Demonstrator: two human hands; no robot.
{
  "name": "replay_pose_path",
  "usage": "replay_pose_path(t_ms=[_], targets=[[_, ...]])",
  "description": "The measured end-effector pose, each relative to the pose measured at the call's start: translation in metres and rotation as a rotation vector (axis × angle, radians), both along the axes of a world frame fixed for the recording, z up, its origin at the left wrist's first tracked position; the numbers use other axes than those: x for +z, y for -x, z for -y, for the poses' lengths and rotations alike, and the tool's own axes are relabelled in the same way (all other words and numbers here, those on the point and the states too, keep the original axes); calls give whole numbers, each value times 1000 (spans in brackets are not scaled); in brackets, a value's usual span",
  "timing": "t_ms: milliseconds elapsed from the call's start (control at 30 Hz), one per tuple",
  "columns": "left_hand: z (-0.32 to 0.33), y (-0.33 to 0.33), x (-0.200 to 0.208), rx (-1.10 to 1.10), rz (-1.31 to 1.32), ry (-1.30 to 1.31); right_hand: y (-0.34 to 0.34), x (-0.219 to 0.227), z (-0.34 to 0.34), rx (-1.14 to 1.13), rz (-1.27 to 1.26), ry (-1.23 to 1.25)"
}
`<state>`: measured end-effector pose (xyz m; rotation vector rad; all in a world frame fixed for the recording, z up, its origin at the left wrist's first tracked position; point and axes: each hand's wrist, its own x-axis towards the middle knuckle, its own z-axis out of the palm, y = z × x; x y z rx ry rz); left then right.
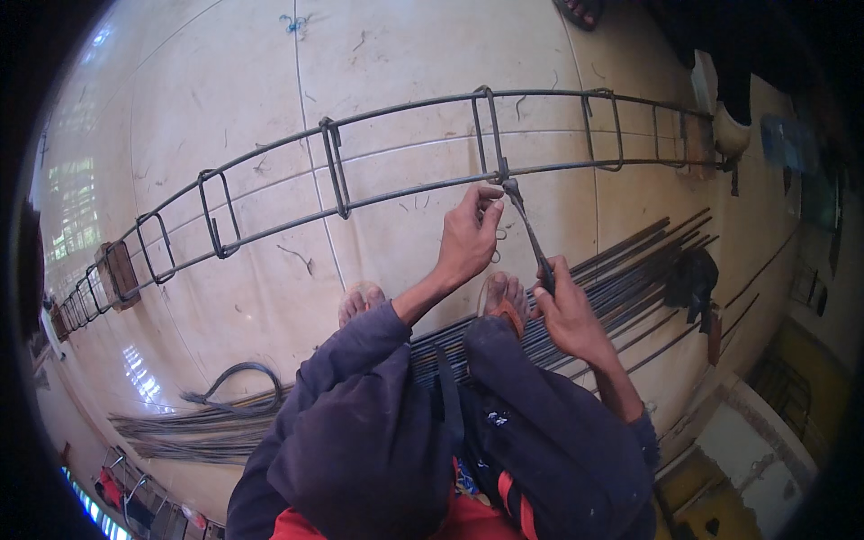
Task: The person sits on the floor and assembles a metal ladder-like frame by tying wire ties around the intersections of the metal rods using pliers. The person repeatedly wraps and twists the wire to secure the joints.
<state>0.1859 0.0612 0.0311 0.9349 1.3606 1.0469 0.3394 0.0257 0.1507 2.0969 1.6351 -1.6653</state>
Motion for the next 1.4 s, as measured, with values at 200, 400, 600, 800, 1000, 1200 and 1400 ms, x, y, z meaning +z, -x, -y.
replay_pose_path(t_ms=[200,400,600,800,1000,1200,1400], targets=[[0,0,3,3,13,5,2,-53,29,-70,31,-166],[-1,4,-3,-43,13,27,23,-101,43,-222,-71,-352],[-7,24,-18,-174,299,215,27,-139,59,-369,-218,-230],[-30,46,-25,-639,514,348,30,-102,60,-657,-598,68],[-21,-1,-44,-505,1538,552,17,-68,44,-833,-1043,509],[-17,-28,-4,-209,1366,675,8,-101,58,-977,-1778,833],[-10,-32,-35,-212,1145,592,25,-82,55,-881,-1075,463]])
